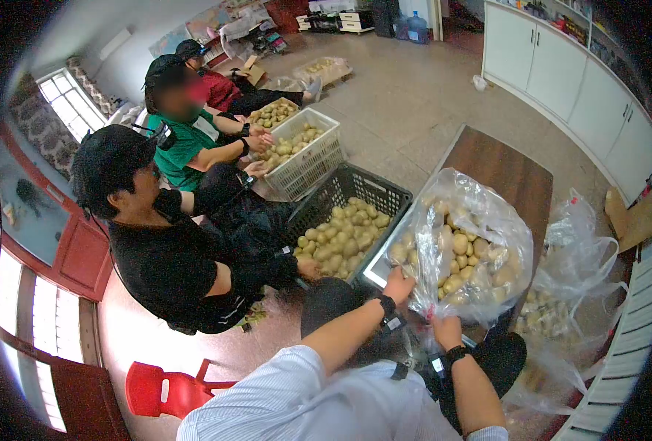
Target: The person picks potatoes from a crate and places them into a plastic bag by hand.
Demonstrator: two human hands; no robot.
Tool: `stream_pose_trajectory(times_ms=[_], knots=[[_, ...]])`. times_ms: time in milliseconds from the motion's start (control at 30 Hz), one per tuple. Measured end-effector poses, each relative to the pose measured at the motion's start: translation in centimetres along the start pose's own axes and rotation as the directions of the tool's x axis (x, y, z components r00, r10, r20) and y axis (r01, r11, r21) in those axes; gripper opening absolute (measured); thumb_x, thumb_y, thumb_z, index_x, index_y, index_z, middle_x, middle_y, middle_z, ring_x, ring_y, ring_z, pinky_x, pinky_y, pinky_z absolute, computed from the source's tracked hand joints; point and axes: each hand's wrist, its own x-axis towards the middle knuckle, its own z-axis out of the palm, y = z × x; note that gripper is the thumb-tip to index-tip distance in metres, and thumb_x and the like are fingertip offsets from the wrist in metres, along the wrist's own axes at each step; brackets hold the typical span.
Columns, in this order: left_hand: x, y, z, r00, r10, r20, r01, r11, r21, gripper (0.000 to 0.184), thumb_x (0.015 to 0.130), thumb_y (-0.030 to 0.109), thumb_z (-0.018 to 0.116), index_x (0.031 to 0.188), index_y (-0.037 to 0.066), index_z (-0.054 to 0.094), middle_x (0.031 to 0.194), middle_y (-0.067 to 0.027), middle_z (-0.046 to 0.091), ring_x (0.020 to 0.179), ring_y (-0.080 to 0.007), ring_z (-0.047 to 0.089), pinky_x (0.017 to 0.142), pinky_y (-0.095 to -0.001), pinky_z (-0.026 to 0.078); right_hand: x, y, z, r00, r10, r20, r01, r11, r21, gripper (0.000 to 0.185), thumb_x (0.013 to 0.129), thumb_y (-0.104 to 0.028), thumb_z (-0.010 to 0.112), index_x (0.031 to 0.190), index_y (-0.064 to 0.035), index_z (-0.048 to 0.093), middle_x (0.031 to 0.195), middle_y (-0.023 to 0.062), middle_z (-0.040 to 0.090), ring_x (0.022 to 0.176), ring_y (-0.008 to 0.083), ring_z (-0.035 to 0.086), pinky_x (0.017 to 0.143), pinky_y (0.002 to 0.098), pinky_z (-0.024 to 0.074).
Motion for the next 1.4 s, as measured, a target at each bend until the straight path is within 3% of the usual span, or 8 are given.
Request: stream_pose_trajectory(times_ms=[200, 467, 700, 867, 1000, 1100, 1200, 1400], knots=[[-3.0, 1.5, -0.8, 0.984, -0.038, -0.176, 0.059, 0.991, 0.116, 0.036, 0.079, 0.028, 0.06, 0.095, -0.003, 0.052, 0.103, -0.0294, 0.055, 0.1, -0.0443, 0.053, 0.085, -0.0516, 0.044, -0.1, -1.8, -1.1, 1.0, -0.003, -0.013, 0.004, 0.998, 0.056, 0.038, 0.087, -0.04, 0.06, 0.081, -0.003, 0.07, 0.08, 0.0255, 0.066, 0.075, 0.041, 0.064, 0.068, 0.0496, 0.0493], [-7.1, 10.5, -3.3, 0.589, 0.775, 0.227, -0.804, 0.536, 0.257, 0.039, 0.084, 0.019, 0.059, 0.119, 0.004, 0.053, 0.117, -0.0167, 0.056, 0.1, -0.0362, 0.054, 0.089, -0.0439, 0.044, -0.3, 0.9, 3.0, 0.998, -0.051, -0.03, 0.055, 0.987, 0.15, 0.031, 0.091, -0.025, 0.048, 0.099, 0.0007, 0.062, 0.093, 0.0281, 0.064, 0.088, 0.0462, 0.06, 0.077, 0.0521, 0.0471], [-5.5, 6.2, -2.9, 0.845, 0.417, 0.336, -0.535, 0.657, 0.531, 0.023, 0.082, 0.022, 0.061, 0.097, 0.004, 0.057, 0.09, -0.0167, 0.064, 0.089, -0.0354, 0.06, 0.081, -0.0465, 0.047, -2.6, -1.6, -2.1, 0.986, 0.075, 0.152, -0.087, 0.994, 0.072, 0.041, 0.098, -0.032, 0.043, 0.109, 0.0053, 0.056, 0.094, 0.0317, 0.062, 0.085, 0.043, 0.061, 0.079, 0.0455, 0.0452], [-5.5, 8.4, -5.6, 0.959, 0.236, 0.155, -0.28, 0.733, 0.62, 0.038, 0.079, 0.026, 0.063, 0.106, 0.0, 0.055, 0.095, -0.0197, 0.065, 0.089, -0.0398, 0.059, 0.082, -0.0493, 0.047, -3.6, 0.5, -0.4, 0.858, 0.51, -0.053, -0.333, 0.633, 0.699, 0.04, 0.095, -0.029, 0.049, 0.103, 0.0084, 0.059, 0.094, 0.0272, 0.065, 0.089, 0.0383, 0.063, 0.078, 0.0426, 0.0457], [-4.0, 8.2, -6.0, 0.997, 0.031, -0.068, 0.011, 0.837, 0.547, 0.056, 0.076, 0.024, 0.063, 0.123, -0.003, 0.047, 0.105, -0.0244, 0.064, 0.093, -0.0435, 0.06, 0.086, -0.0491, 0.047, -4.6, -0.5, -3.1, 0.802, 0.595, 0.057, -0.485, 0.592, 0.644, 0.039, 0.086, -0.024, 0.06, 0.111, 0.0063, 0.053, 0.105, 0.0234, 0.062, 0.098, 0.0308, 0.06, 0.084, 0.0378, 0.0455], [-2.3, 6.6, -6.5, 0.966, -0.239, -0.095, 0.245, 0.967, 0.065, 0.059, 0.08, 0.027, 0.061, 0.128, -0.003, 0.043, 0.115, -0.0279, 0.061, 0.107, -0.0416, 0.06, 0.094, -0.0455, 0.045, -5.2, -3.3, -5.9, 0.777, 0.628, -0.044, -0.523, 0.683, 0.51, 0.047, 0.08, -0.015, 0.066, 0.118, 0.0047, 0.047, 0.112, 0.0236, 0.057, 0.106, 0.029, 0.057, 0.086, 0.0352, 0.0452], [-2.4, 7.0, -7.0, 0.957, -0.272, -0.106, 0.273, 0.962, -0.005, 0.06, 0.08, 0.028, 0.061, 0.129, -0.002, 0.043, 0.115, -0.0285, 0.061, 0.106, -0.0418, 0.06, 0.092, -0.0458, 0.046, -6.2, -2.5, -4.5, 0.811, 0.509, -0.287, -0.144, 0.65, 0.746, 0.053, 0.077, -0.009, 0.069, 0.121, 0.0038, 0.043, 0.111, 0.0219, 0.055, 0.108, 0.0267, 0.053, 0.088, 0.0363, 0.0445], [-2.8, 5.8, -5.9, 0.97, -0.009, -0.243, 0.09, 0.941, 0.327, 0.05, 0.08, 0.024, 0.062, 0.125, 0.002, 0.052, 0.11, -0.0196, 0.063, 0.108, -0.0389, 0.055, 0.097, -0.0465, 0.041, -7.5, -8.5, -11.2, 0.866, 0.132, -0.482, -0.029, 0.976, 0.216, 0.031, 0.075, -0.003, 0.067, 0.104, -0.0007, 0.056, 0.099, 0.0159, 0.057, 0.098, 0.0343, 0.053, 0.089, 0.0404, 0.0438]])
